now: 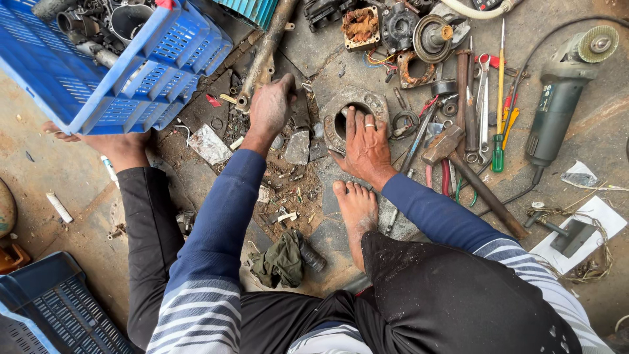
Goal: The person sits on the floor and cleans a cylindrical metal part using a cloth and a hammer. They wipe the part, place it in a metal holder, and strike it with a hammer. They also use pliers to remove a small piece from the part.
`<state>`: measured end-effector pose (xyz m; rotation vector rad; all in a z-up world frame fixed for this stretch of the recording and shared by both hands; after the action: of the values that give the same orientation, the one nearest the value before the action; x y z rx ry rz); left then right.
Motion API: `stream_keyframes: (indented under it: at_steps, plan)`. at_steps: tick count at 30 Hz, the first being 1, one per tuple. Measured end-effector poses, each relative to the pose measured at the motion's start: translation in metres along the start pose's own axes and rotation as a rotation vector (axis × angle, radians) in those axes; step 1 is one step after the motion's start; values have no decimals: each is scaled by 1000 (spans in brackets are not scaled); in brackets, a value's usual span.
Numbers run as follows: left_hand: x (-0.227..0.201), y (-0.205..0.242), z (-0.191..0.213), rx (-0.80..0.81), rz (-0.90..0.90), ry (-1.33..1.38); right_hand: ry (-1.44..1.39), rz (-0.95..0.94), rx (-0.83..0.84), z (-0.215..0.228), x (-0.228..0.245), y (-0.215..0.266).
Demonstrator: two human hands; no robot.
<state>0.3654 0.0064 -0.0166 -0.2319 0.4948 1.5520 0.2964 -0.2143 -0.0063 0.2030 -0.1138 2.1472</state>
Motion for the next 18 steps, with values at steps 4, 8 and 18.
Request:
stream_keyframes:
  at_steps: [4, 8, 18]
  plan:
    - [-4, -3, -4, -13, -2, 1, 1, -2, 13, -1, 1, 3]
    - [1, -17, -22, 132, 58, 3, -3, 3, 23, -2, 0, 3]
    - [32, -32, -90, 240, 31, -112, 17, 25, 67, -2, 0, 4]
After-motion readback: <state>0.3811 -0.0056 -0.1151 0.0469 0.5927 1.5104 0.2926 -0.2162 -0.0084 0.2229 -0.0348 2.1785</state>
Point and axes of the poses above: each hand's wrist, its own y-axis away from the middle knuckle, its own z-axis out of the back of the hand, x = y × z, the point moved 6 cm from there along -y, towards the middle knuckle, and after that the axes turned 4 degrees about -x, right-handed, at the moved point
